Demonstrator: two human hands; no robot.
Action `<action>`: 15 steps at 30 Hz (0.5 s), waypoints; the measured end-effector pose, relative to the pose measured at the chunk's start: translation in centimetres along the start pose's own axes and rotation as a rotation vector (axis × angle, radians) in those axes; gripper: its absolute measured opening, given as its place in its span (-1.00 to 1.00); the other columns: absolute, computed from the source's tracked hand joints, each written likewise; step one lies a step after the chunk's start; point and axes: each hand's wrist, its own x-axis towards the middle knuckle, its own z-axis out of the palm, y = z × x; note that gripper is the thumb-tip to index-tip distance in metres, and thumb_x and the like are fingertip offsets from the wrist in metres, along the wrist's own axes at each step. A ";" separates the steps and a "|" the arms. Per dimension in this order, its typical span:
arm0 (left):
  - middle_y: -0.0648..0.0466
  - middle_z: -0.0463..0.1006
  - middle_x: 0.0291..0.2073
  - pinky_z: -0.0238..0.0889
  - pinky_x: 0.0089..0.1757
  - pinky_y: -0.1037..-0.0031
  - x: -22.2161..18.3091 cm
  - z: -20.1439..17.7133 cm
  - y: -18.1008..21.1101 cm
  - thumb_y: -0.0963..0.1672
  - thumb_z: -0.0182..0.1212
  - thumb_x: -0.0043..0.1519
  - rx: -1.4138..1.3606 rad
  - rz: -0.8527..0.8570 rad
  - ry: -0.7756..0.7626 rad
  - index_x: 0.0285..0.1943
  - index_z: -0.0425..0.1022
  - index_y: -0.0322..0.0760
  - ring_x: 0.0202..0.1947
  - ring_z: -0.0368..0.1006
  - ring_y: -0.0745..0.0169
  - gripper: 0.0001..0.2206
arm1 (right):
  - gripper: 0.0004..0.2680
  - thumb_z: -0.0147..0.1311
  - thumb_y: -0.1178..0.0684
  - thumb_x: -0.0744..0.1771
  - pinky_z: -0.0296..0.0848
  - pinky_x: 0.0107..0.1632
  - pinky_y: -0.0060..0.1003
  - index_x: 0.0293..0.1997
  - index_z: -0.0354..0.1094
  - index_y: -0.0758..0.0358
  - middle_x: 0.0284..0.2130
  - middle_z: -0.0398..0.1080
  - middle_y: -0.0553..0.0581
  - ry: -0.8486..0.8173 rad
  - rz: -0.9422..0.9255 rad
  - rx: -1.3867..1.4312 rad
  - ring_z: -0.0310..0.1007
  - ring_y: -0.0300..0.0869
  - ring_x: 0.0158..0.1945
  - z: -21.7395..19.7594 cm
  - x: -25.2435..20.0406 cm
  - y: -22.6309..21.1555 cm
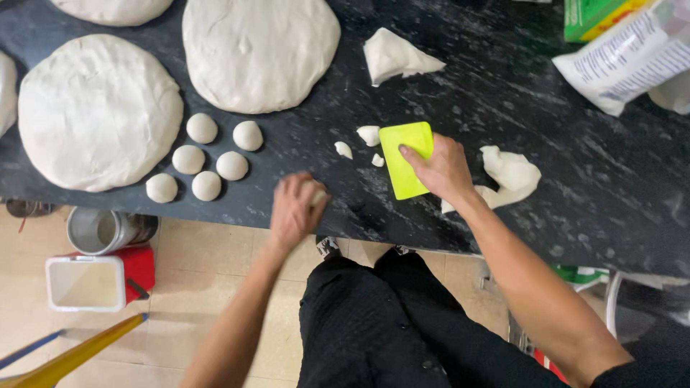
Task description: The person toasts bread using tongs and places it into a bag, then cuts portions of dough from a larger mass using a scraper, weighs them on a scale, and rolls them into balls.
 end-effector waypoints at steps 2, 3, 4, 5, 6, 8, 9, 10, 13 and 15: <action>-0.22 0.41 -0.13 0.19 -0.07 0.04 3.4 -0.6 -3.0 -0.09 0.39 0.12 0.015 -0.157 -0.005 -0.14 0.47 -0.35 -0.09 0.30 -0.27 -0.73 | -0.79 0.22 -0.04 0.31 0.54 -0.20 -0.15 -0.12 0.51 0.30 -0.34 0.58 0.24 -0.029 -0.001 0.063 0.64 0.02 -0.26 0.4 0.0 -0.4; -0.20 0.43 -0.11 0.20 -0.06 0.06 5.5 0.0 -3.8 -0.10 0.39 0.16 -0.008 -0.188 0.049 -0.11 0.47 -0.34 -0.06 0.32 -0.26 -0.74 | -0.79 0.21 -0.04 0.31 0.55 -0.20 -0.16 -0.11 0.51 0.28 -0.33 0.59 0.23 -0.045 -0.001 0.096 0.65 0.00 -0.25 0.7 0.2 -0.7; -0.17 0.44 -0.10 0.21 -0.04 0.07 7.0 1.2 -3.6 -0.12 0.38 0.19 -0.036 -0.212 0.102 -0.08 0.47 -0.34 -0.04 0.33 -0.24 -0.76 | -0.79 0.21 -0.04 0.31 0.55 -0.19 -0.15 -0.12 0.51 0.30 -0.33 0.59 0.23 -0.047 -0.015 0.091 0.65 0.01 -0.25 1.1 0.4 -0.9; -0.17 0.43 -0.09 0.22 -0.01 0.09 6.8 2.0 -2.6 -0.13 0.36 0.22 -0.044 -0.205 0.109 -0.08 0.45 -0.34 -0.01 0.34 -0.23 -0.78 | -0.78 0.21 -0.04 0.31 0.55 -0.19 -0.15 -0.12 0.51 0.31 -0.33 0.59 0.24 -0.050 -0.029 0.086 0.64 0.02 -0.25 1.5 0.7 -1.0; -0.16 0.42 -0.08 0.23 0.01 0.10 5.9 2.8 -1.1 -0.15 0.35 0.25 -0.054 -0.199 0.114 -0.07 0.44 -0.34 0.02 0.34 -0.22 -0.80 | -0.78 0.21 -0.05 0.31 0.54 -0.18 -0.14 -0.13 0.51 0.32 -0.32 0.59 0.24 -0.053 -0.040 0.080 0.64 0.02 -0.25 1.7 0.9 -1.1; -0.16 0.43 -0.03 0.26 0.07 0.11 2.5 2.7 1.1 -0.18 0.29 0.26 -0.050 -0.143 0.173 -0.03 0.42 -0.35 0.08 0.35 -0.21 -0.81 | -0.76 0.25 -0.07 0.31 0.54 -0.17 -0.12 -0.19 0.51 0.36 -0.33 0.58 0.29 -0.042 -0.037 0.015 0.63 0.06 -0.25 2.6 1.6 -1.4; -0.17 0.43 0.01 0.28 0.10 0.11 1.0 2.5 1.9 -0.20 0.26 0.25 -0.036 -0.094 0.227 0.02 0.42 -0.37 0.12 0.36 -0.21 -0.79 | -0.75 0.27 -0.08 0.31 0.54 -0.16 -0.11 -0.22 0.51 0.38 -0.34 0.57 0.31 -0.036 -0.035 -0.018 0.62 0.08 -0.24 3.0 2.0 -1.6; -0.17 0.43 -0.04 0.27 0.06 0.10 0.5 2.0 1.1 -0.16 0.29 0.22 0.007 -0.089 0.176 -0.02 0.43 -0.37 0.06 0.36 -0.20 -0.77 | -0.76 0.24 -0.07 0.31 0.54 -0.16 -0.11 -0.21 0.51 0.37 -0.34 0.58 0.30 -0.059 -0.018 0.010 0.63 0.08 -0.25 3.5 2.0 -1.8; -0.18 0.43 -0.15 0.26 -0.05 0.07 1.0 0.2 -3.0 -0.09 0.37 0.15 0.085 -0.138 0.082 -0.10 0.47 -0.39 -0.07 0.35 -0.20 -0.71 | -0.78 0.20 -0.05 0.31 0.53 -0.17 -0.09 -0.18 0.50 0.35 -0.35 0.58 0.29 -0.090 -0.002 0.063 0.63 0.09 -0.26 4.7 2.8 -2.8; -0.16 0.44 -0.16 0.26 -0.06 0.11 4.7 1.4 -5.3 -0.11 0.37 0.20 0.062 -0.277 0.084 -0.16 0.49 -0.37 -0.07 0.35 -0.20 -0.78 | -0.77 0.21 -0.04 0.30 0.52 -0.17 -0.06 -0.18 0.50 0.36 -0.33 0.56 0.33 -0.065 -0.014 0.059 0.61 0.14 -0.24 5.5 3.0 -3.3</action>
